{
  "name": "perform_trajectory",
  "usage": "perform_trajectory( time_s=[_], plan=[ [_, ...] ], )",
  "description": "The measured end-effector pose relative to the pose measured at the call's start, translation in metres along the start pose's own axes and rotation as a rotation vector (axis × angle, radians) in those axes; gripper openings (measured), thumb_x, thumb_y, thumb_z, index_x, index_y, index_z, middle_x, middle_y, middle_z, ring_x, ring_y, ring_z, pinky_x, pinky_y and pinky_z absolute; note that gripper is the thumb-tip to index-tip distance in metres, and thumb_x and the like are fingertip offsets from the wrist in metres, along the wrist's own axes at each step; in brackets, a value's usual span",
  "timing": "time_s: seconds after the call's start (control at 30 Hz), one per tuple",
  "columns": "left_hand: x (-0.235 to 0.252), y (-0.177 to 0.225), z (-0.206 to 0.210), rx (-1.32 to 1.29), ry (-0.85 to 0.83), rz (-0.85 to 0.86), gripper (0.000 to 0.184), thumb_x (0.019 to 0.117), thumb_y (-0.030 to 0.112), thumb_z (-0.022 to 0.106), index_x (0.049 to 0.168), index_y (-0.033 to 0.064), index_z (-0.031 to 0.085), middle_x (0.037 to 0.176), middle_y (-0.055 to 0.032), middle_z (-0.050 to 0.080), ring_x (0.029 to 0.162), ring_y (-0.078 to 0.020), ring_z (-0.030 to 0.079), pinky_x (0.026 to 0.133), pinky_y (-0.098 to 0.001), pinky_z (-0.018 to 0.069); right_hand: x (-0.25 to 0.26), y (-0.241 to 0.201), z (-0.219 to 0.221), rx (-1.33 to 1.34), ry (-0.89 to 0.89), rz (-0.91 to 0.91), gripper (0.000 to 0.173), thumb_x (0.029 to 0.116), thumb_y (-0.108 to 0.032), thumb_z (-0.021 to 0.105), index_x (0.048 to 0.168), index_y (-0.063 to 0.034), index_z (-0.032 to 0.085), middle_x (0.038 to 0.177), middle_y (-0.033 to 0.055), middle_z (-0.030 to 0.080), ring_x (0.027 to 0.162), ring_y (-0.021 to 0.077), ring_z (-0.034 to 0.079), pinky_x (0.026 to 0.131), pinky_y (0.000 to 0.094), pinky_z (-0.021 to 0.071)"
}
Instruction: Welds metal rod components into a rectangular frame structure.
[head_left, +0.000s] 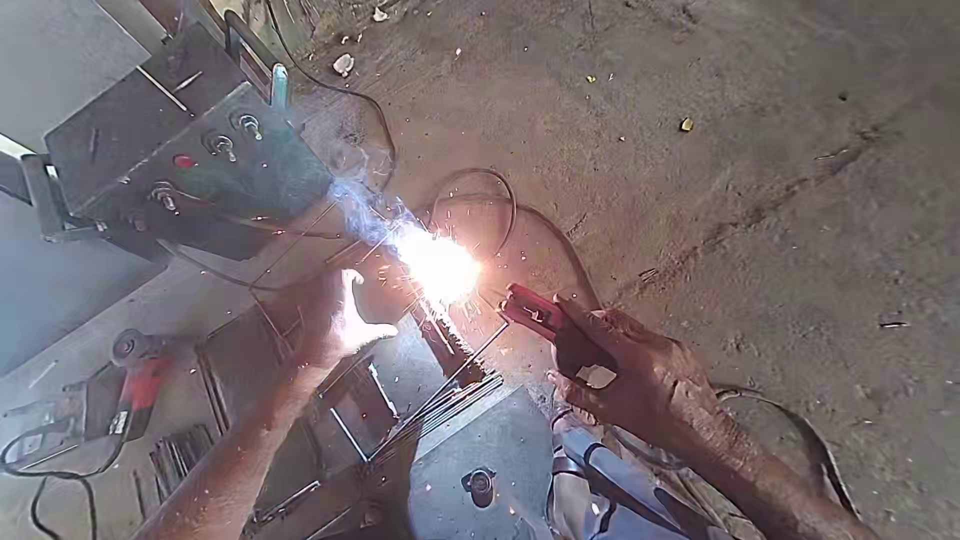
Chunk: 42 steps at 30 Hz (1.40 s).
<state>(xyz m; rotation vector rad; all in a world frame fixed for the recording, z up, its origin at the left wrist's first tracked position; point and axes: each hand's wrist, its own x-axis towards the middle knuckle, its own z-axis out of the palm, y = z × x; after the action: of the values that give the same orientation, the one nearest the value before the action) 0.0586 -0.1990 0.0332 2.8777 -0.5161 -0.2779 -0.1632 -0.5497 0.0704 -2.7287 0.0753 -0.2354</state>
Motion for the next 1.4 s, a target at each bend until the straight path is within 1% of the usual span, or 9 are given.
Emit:
perform_trajectory(
  time_s=[0.1,0.17,0.23,0.33,0.53,0.73,0.9,1.1,1.4],
  plan=[
    [-0.005,0.006,-0.006,-0.010,-0.084,-0.041,0.094,0.0696,0.056,0.089,0.140,0.0026,0.055,0.134,-0.0260,0.061,0.127,-0.0445,0.057,0.106,-0.0683,0.0390,-0.001,-0.002,0.001,0.022,0.019,0.009,0.081,0.0756,-0.063,0.068,0.148,-0.0270,0.058,0.098,0.0102,0.074,0.070,0.0266,0.069,0.053,0.0487,0.0530],
    [-0.002,0.011,-0.014,-0.017,-0.146,-0.108,0.109,0.0618,0.058,0.094,0.146,0.0102,0.043,0.141,-0.0233,0.057,0.131,-0.0444,0.054,0.113,-0.0710,0.0301,-0.001,-0.005,-0.001,0.055,0.041,-0.001,0.079,0.0784,-0.062,0.070,0.148,-0.0258,0.058,0.111,0.0094,0.073,0.080,0.0241,0.071,0.058,0.0466,0.0562],
    [-0.001,0.017,-0.017,-0.002,-0.179,-0.142,0.116,0.0588,0.059,0.095,0.149,0.0141,0.038,0.141,-0.0219,0.057,0.130,-0.0439,0.056,0.112,-0.0715,0.0313,-0.001,-0.004,-0.001,0.038,0.066,-0.004,0.079,0.0777,-0.063,0.070,0.146,-0.0256,0.060,0.113,0.0089,0.073,0.082,0.0230,0.072,0.060,0.0450,0.0566],
    [-0.001,0.017,-0.019,0.008,-0.188,-0.140,0.116,0.0590,0.058,0.096,0.150,0.0141,0.038,0.142,-0.0227,0.056,0.127,-0.0440,0.056,0.111,-0.0713,0.0312,0.000,-0.003,-0.001,0.030,0.056,0.016,0.080,0.0772,-0.063,0.071,0.147,-0.0262,0.058,0.113,0.0083,0.073,0.082,0.0224,0.072,0.060,0.0450,0.0562],
    [0.002,0.017,-0.012,0.035,-0.163,-0.108,0.122,0.0553,0.065,0.093,0.152,0.0184,0.035,0.149,-0.0198,0.052,0.138,-0.0417,0.050,0.114,-0.0693,0.0299,-0.004,0.002,-0.003,0.034,0.057,0.023,0.082,0.0767,-0.063,0.071,0.148,-0.0248,0.058,0.112,0.0097,0.073,0.081,0.0235,0.071,0.059,0.0462,0.0557],
    [-0.003,0.015,-0.014,0.050,-0.033,-0.098,0.124,0.0493,0.064,0.093,0.149,0.0140,0.039,0.139,-0.0232,0.059,0.130,-0.0438,0.056,0.111,-0.0680,0.0342,-0.013,0.004,-0.009,0.043,0.086,0.043,0.080,0.0760,-0.060,0.071,0.146,-0.0226,0.060,0.111,0.0098,0.073,0.081,0.0231,0.071,0.059,0.0451,0.0552],
    [-0.002,-0.001,-0.016,-0.014,0.023,-0.183,0.125,0.0500,0.063,0.095,0.149,0.0120,0.038,0.134,-0.0288,0.059,0.128,-0.0479,0.055,0.110,-0.0710,0.0313,-0.027,0.011,-0.021,0.017,0.104,0.087,0.080,0.0764,-0.062,0.072,0.144,-0.0207,0.061,0.111,0.0103,0.073,0.082,0.0216,0.071,0.061,0.0441,0.0553],
    [0.005,-0.011,-0.011,-0.039,-0.006,-0.282,0.122,0.0539,0.062,0.095,0.150,0.0135,0.037,0.143,-0.0275,0.054,0.135,-0.0463,0.050,0.112,-0.0725,0.0266,-0.039,0.012,-0.028,-0.014,0.105,0.097,0.081,0.0764,-0.062,0.072,0.146,-0.0228,0.060,0.109,0.0099,0.073,0.080,0.0207,0.069,0.059,0.0426,0.0542],
    [0.006,-0.012,-0.010,-0.053,-0.026,-0.294,0.121,0.0547,0.062,0.096,0.150,0.0145,0.038,0.146,-0.0266,0.051,0.137,-0.0468,0.047,0.112,-0.0745,0.0252,-0.038,0.009,-0.018,-0.010,0.052,0.038,0.080,0.0778,-0.062,0.072,0.147,-0.0244,0.059,0.110,0.0073,0.073,0.082,0.0203,0.071,0.059,0.0420,0.0558]
  ],
)
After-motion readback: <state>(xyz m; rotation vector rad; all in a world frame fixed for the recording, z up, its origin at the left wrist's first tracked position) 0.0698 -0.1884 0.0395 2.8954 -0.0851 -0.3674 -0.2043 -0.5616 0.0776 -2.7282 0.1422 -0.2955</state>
